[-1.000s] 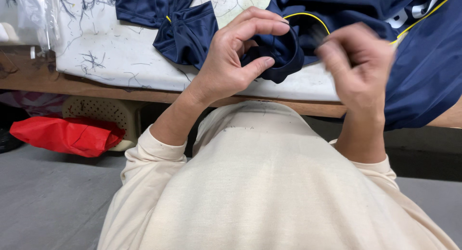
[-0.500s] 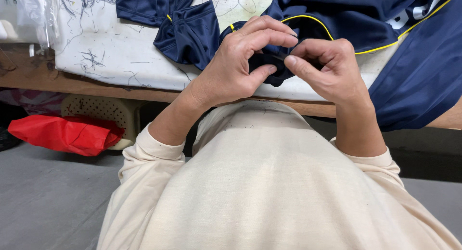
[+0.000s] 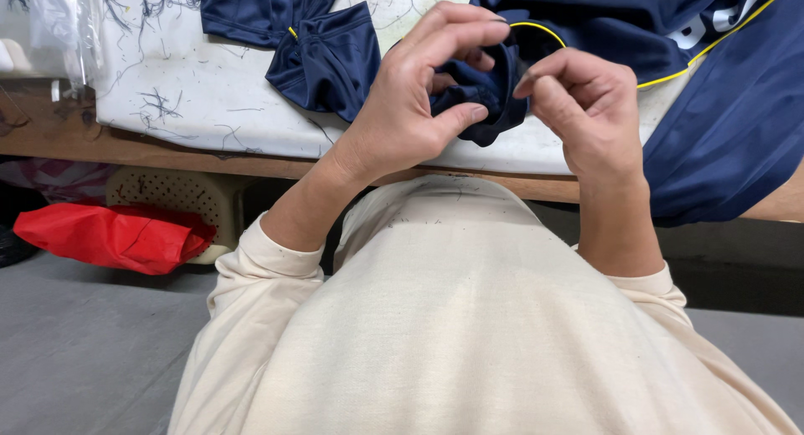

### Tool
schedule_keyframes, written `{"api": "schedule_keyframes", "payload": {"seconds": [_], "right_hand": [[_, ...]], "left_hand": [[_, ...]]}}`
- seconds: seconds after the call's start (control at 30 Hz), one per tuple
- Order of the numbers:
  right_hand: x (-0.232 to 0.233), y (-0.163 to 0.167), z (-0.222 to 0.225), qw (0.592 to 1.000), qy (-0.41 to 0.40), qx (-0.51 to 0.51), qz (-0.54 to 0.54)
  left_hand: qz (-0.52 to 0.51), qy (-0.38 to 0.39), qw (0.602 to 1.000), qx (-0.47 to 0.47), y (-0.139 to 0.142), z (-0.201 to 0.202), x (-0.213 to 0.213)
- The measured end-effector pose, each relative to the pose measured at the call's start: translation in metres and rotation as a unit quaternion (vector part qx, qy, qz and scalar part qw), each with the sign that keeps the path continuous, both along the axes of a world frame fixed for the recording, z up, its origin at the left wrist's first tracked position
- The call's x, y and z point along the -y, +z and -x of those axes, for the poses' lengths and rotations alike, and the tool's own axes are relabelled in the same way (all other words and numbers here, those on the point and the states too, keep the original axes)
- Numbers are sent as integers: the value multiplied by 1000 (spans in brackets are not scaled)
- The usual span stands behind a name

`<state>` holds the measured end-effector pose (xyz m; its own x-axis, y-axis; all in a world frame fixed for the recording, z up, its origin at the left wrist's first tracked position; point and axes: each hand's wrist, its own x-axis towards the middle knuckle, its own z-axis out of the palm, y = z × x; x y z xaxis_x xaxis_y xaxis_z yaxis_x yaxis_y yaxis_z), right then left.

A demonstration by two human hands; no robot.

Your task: The person trims loose threads and excess fabric from the elastic waistband and seams of a navy blue garment using small scissors. They repeatedly reposition the garment to access different areas and continue cutting until the end of the clip.

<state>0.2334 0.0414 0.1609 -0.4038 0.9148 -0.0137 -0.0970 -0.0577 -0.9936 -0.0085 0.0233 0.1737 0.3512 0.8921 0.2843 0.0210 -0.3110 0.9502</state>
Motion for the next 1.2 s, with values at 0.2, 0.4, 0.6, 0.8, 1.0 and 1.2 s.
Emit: {"api": "schedule_keyframes", "payload": {"seconds": [0.2,0.4,0.6,0.8,1.0,1.2], "right_hand": [[5,2,22,978,-26,87,-188],[-5,-9,30,960,-36,155,-228],[-16,9,35,923,-33,173,-343],[-14,18,37,898,-30,203,-390],[-28,9,14,938,-68,170,-294],[-13,21,4,959,-54,188,-206]], "left_hand": [[97,-25,987,129,-15,-2,-4],[90,28,993,74,-16,-3,7],[60,55,994,73,-13,-6,6],[82,82,991,61,-22,-9,6],[55,55,994,75,-29,-11,9],[19,70,996,46,-24,-11,7]]}}
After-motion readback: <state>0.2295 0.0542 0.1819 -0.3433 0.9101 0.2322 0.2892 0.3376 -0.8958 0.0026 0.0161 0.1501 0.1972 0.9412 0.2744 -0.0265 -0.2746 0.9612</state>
